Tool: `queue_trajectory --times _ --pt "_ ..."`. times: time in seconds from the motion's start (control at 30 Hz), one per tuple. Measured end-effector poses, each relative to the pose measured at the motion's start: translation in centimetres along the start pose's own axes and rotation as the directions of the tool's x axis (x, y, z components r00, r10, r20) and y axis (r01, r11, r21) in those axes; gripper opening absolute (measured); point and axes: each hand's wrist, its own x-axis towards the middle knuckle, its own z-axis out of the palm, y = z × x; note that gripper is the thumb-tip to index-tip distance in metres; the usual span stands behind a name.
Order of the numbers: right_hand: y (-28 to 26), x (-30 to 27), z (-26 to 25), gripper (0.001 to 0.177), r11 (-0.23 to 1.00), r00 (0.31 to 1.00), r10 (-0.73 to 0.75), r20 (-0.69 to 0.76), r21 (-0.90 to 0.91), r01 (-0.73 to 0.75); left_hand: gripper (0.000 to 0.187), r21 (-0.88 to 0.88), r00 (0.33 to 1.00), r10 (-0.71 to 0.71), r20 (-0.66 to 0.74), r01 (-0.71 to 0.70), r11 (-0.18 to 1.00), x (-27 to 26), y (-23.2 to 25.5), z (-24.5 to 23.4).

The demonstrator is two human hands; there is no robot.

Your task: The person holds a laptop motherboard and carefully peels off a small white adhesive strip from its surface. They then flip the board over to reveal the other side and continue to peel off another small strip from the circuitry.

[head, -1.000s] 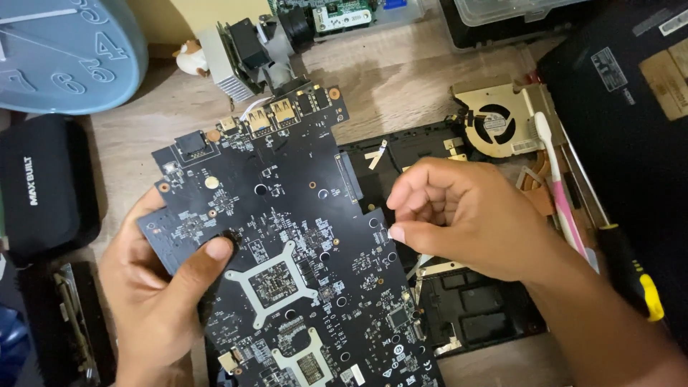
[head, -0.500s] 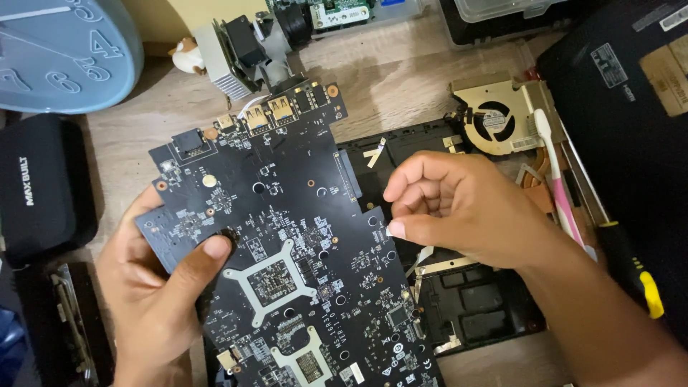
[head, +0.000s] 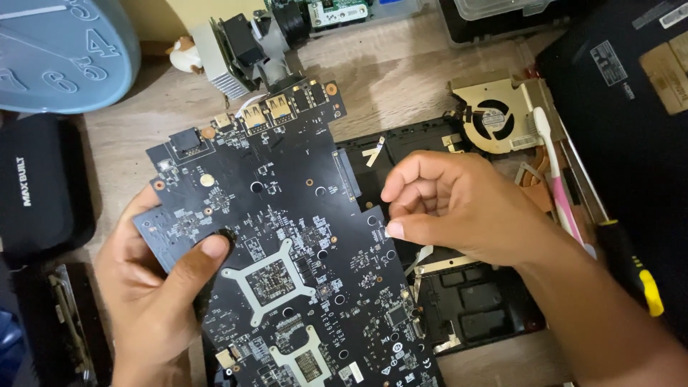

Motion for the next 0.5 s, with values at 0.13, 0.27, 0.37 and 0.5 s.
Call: queue_trajectory --times 0.13,0.27,0.37,0.5 --pt "-0.4 0.0 0.1 0.024 0.999 0.999 0.046 -0.011 -0.015 -0.046 0.059 -0.015 0.999 0.022 0.029 -0.021 1.000 0.1 -0.1 -0.1" --pt "-0.6 0.1 -0.1 0.025 0.998 0.998 0.063 -0.006 -0.013 -0.063 0.062 -0.021 1.000 0.001 0.005 -0.001 1.000 0.1 0.0 0.2" --pt "-0.9 0.4 -0.5 0.030 0.994 0.994 0.110 0.029 -0.016 -0.110 0.063 -0.053 1.000 -0.025 -0.002 0.025 0.998 0.1 0.1 0.4" --pt "-2.9 0.8 -0.6 0.034 0.967 0.970 0.238 0.057 -0.111 -0.231 0.064 -0.014 0.999 -0.049 -0.002 0.049 0.999 0.2 0.8 0.9"
